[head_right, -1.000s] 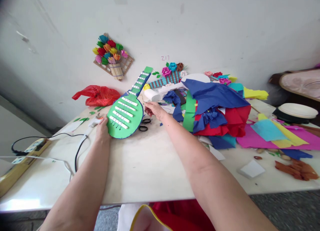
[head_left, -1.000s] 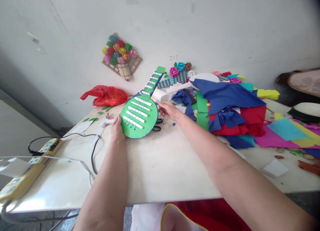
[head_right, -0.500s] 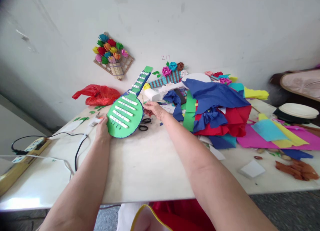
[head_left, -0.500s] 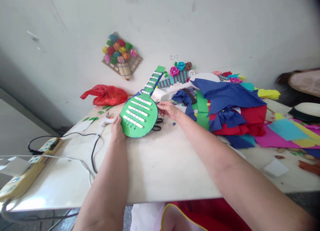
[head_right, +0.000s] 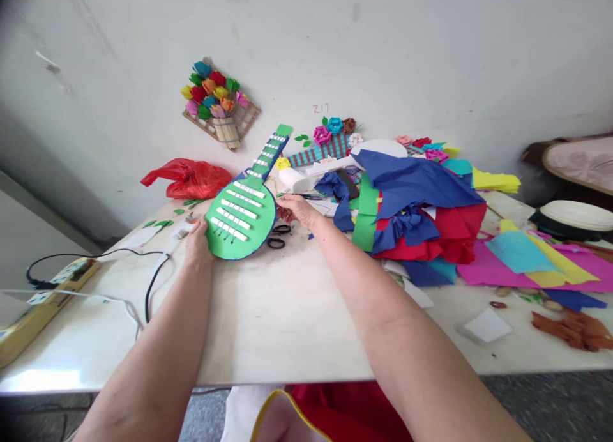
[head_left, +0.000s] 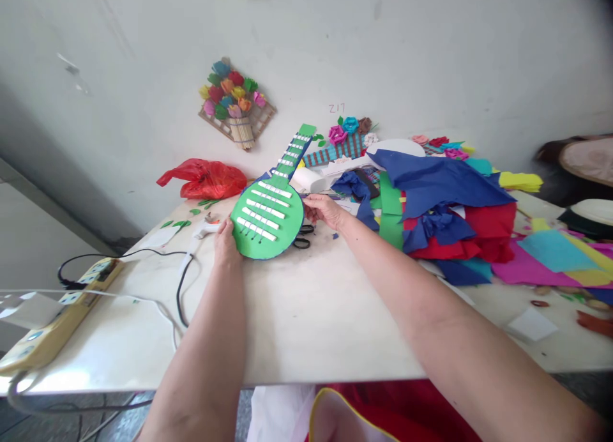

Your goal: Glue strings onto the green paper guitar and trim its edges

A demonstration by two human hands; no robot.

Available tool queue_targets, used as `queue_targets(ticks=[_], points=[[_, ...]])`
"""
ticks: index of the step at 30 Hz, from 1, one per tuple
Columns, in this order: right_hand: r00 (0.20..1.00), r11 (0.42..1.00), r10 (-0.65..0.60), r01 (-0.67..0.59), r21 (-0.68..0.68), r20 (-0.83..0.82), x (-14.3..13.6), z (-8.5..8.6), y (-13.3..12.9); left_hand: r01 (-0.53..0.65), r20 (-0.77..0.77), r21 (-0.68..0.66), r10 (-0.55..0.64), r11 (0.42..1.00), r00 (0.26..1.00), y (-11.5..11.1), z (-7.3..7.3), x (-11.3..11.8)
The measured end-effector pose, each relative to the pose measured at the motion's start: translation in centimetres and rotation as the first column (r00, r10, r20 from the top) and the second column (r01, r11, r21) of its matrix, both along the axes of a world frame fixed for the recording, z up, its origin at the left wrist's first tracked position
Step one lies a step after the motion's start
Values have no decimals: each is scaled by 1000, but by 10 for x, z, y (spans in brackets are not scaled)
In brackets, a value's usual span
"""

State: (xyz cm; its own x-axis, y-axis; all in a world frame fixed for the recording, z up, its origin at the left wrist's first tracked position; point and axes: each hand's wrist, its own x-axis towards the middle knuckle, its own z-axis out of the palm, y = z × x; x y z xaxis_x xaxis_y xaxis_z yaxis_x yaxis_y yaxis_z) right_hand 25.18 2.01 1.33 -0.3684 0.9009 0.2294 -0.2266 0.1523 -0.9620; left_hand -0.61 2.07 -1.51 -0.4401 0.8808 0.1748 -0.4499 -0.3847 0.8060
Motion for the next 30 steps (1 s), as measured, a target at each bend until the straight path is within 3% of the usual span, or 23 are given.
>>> queue_targets(ticks=[3, 7, 10, 14, 18, 21, 24, 27, 30], points=[[993, 991, 114, -112, -72, 25, 1, 3, -2, -58, 15, -17, 58, 998, 998, -2, 3, 1], [937, 935, 330, -308, -175, 114, -1, 6, -7, -91, 21, 9, 91, 996, 996, -6, 7, 3], [904, 915, 379, -336, -224, 195, -7, 6, -10, -108, 32, -10, 108, 994, 994, -5, 5, 2], [921, 957, 266, -218, -191, 285, -11, 3, -10, -165, 50, -2, 165, 986, 985, -1, 1, -2], [986, 990, -42, 62, -124, 163, -2, 2, -4, -225, 27, -30, 226, 974, 974, 1, -1, -4], [947, 936, -321, 315, -155, -14, 8, 2, 1, -256, 4, -53, 257, 965, 966, 3, -2, -5], [868, 865, -491, 475, -164, -77, 12, 2, 4, -279, 20, -71, 281, 958, 960, 5, -3, -6], [894, 887, -448, 449, -108, 35, 9, 1, 1, -275, 18, -80, 277, 958, 961, 3, -2, -3], [949, 979, -136, 172, -105, 284, -1, 1, -5, -274, 0, -78, 275, 959, 962, 1, -1, 1]])
